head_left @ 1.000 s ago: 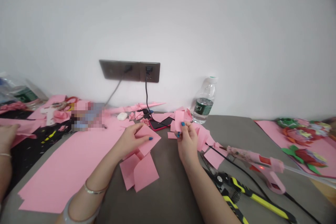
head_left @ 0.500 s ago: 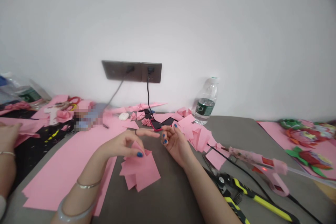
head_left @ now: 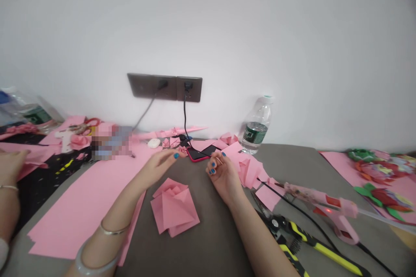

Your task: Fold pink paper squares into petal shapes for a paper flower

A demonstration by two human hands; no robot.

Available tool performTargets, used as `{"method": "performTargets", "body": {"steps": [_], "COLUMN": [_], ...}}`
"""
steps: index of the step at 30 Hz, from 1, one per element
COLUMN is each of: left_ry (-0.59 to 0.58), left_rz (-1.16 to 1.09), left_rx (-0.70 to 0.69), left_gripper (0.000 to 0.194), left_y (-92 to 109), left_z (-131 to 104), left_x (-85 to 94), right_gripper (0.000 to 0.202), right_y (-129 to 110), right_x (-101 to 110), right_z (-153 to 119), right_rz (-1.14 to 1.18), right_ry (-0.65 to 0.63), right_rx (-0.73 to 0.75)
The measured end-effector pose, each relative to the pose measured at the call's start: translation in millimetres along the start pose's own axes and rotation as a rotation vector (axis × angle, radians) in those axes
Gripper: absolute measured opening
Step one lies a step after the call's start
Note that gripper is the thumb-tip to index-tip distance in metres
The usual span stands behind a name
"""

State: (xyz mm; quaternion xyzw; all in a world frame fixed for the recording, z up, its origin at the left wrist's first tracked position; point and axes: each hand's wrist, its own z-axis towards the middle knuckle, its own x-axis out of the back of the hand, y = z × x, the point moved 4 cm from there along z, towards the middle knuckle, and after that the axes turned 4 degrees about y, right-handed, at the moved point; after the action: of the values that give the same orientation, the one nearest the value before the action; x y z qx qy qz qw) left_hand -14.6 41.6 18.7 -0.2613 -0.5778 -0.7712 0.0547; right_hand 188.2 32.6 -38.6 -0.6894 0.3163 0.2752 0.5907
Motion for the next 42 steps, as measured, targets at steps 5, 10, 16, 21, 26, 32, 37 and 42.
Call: {"method": "performTargets", "body": {"steps": [5,10,16,21,26,32,37,42], "left_ry": [0.23,0.176,0.241,0.216,0.244,0.373,0.381,0.197], "left_rz": [0.293,0.478,0.529,0.513,0.42,0.292,-0.095,-0.075], "left_rx": [-0.008,0.032,0.131,0.082,0.13,0.083,0.082,0.014], "left_gripper": [0.046,0.057,0.034,0.047,0.033,0.022,0.024,0.019], "left_y": [-29.4,-49.4,-49.3,-47.0,-49.5,-32.6,-13.9,4.1], "left_z": [6.9,5.9,5.5,4.4,3.6,5.5,1.1,-1.8], "left_x": [20.8,19.5,27.7,24.3,23.5,22.0,-9.8,-35.5], "right_gripper": [0.02,0.02,0.021,0.021,0.021,0.025,0.03,0.027], "right_y": [-3.7,-3.0,-2.5,-2.5,-1.9,0.8,8.1,13.2], "right_x": [1.3,-0.3,-0.3,-0.3,0.9,0.7,-10.9,-21.6], "right_z": [0.4,-0.2,0.2,0.3,1.1,0.3,-8.3,-18.6], "right_rz": [-0.035,-0.009,0.006,-0.034,-0.025,-0.129,-0.484,-0.703], "right_ry": [0.043,0.054,0.026,0.022,0.045,0.01,-0.138,-0.294], "right_rx": [0.037,0.03,0.034,0.051,0.051,0.112,0.239,0.273]}}
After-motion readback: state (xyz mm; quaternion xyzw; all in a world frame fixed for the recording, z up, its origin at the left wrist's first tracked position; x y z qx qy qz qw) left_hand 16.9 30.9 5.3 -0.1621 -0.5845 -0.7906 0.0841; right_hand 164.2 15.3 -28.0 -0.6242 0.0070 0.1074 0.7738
